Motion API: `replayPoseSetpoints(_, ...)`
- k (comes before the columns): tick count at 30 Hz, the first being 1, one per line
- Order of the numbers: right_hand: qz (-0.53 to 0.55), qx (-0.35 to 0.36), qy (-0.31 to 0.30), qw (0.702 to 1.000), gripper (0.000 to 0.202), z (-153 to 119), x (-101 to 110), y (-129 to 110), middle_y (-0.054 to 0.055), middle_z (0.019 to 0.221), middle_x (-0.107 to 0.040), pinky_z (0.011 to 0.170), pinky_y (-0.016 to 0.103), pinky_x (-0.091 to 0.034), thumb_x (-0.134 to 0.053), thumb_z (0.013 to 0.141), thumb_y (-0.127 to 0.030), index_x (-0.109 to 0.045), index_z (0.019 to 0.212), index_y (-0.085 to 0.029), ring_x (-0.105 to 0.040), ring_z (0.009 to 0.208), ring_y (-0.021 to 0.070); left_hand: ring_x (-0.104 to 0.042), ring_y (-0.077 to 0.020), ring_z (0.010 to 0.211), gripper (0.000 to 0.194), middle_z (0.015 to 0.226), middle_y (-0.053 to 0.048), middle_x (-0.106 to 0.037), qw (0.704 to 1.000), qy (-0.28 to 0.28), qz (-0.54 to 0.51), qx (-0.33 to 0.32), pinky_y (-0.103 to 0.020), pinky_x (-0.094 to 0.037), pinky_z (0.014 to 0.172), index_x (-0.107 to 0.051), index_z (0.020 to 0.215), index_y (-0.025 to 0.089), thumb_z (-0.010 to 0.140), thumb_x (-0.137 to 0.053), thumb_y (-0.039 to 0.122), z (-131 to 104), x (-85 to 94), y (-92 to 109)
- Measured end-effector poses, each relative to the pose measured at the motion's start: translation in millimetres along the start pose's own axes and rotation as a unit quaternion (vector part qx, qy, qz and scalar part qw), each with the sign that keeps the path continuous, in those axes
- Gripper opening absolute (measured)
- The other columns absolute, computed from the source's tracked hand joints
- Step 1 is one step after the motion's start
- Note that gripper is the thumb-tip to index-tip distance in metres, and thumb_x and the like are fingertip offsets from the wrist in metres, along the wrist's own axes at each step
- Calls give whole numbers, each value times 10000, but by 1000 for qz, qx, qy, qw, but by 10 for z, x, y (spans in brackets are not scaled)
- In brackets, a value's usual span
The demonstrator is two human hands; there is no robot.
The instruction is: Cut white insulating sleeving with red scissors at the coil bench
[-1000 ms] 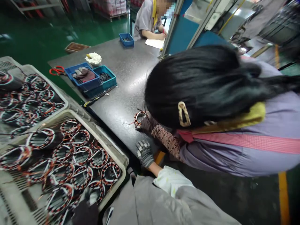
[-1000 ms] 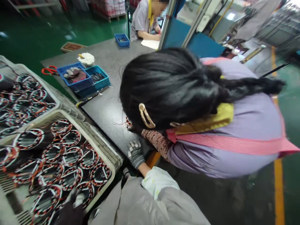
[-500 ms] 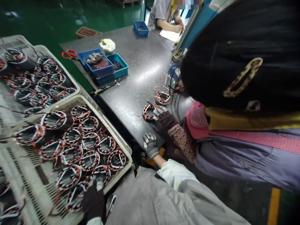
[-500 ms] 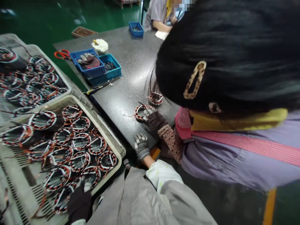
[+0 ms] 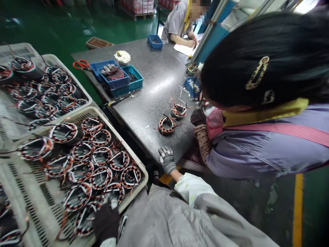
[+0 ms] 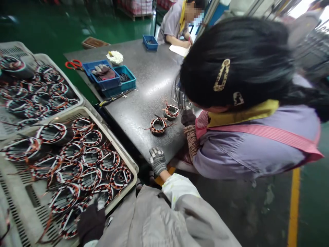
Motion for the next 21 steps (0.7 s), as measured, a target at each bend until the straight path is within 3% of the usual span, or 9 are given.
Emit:
replayPoseSetpoints(8, 10, 22, -12, 1000, 648, -89, 199, -26, 139, 1712, -411, 1326, 683, -233, -672, 1019, -541, -545, 1575, -233, -359, 1588, 373, -700, -398, 1176, 658, 1212, -253, -744, 1000, -3, -14, -8, -466, -515, 963, -703, 1261, 83, 1100, -194, 467, -69, 87, 54)
replayPoseSetpoints(14, 31, 28, -20, 999, 573, -329, 265, -104, 130, 1679, -460, 1327, 648, -270, -681, 999, -533, -611, 1500, -263, -367, 1585, 352, -694, -404, 1217, 657, 1215, -252, -740, 1000, -13, -8, 7, -462, -525, 964, -687, 1270, 93, 1093, -187, 480, -123, 177, 91)
replayPoseSetpoints(21, 67, 30, -37, 997, 560, -377, 223, -80, 149, 1661, -511, 1344, 597, -222, -623, 959, -430, -665, 1484, -239, -341, 1595, 355, -689, -402, 1177, 722, 1236, -250, -745, 999, 35, -22, -5, -467, -498, 984, -691, 1241, 96, 1088, -100, 481, -61, 56, 22)
Point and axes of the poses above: each hand's wrist, its own z-axis towards the middle knuckle, its own x-axis out of the back of the hand, y = z × x, the point moved 4 cm from there along z, towards the middle knuckle
